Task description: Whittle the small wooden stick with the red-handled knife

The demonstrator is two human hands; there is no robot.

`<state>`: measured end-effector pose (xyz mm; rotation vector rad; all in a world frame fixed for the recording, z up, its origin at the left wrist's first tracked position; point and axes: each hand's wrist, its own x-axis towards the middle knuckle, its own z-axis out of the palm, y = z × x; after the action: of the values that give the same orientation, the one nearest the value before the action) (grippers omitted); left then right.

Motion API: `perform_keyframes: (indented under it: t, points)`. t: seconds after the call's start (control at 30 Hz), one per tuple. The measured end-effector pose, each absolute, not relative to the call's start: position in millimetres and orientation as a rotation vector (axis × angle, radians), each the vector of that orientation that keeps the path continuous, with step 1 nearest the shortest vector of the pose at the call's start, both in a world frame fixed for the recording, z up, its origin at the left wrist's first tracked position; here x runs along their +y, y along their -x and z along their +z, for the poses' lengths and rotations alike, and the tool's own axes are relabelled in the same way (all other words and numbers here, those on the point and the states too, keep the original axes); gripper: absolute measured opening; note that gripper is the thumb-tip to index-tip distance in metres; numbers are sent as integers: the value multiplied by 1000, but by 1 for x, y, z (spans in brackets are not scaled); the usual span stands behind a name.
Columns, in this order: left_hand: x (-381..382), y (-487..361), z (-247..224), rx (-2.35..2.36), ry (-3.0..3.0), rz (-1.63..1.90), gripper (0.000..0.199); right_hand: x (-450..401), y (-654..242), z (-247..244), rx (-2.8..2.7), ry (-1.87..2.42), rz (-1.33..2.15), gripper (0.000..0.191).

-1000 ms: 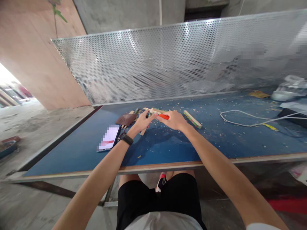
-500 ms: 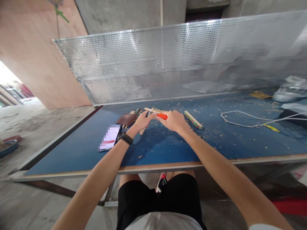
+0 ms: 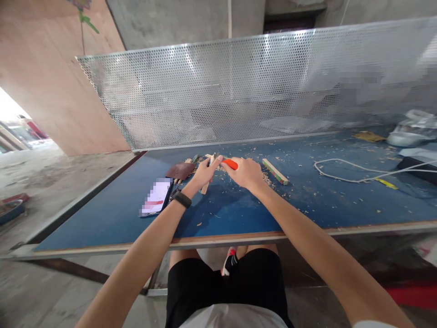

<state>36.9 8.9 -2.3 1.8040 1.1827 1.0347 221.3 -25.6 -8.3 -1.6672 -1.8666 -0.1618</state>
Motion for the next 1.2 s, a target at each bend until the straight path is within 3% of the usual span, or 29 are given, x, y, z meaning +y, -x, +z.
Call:
perform_keyframes:
  t: [0.4,1.2]
  points:
    - [12,-32,-5,1059,-1796,989,37,-16,-241,-11,-2041,1460,242,63]
    - [17,-27,-3,1188,-1981,962,51,-22,-226,-11,-1928,1635,72,61]
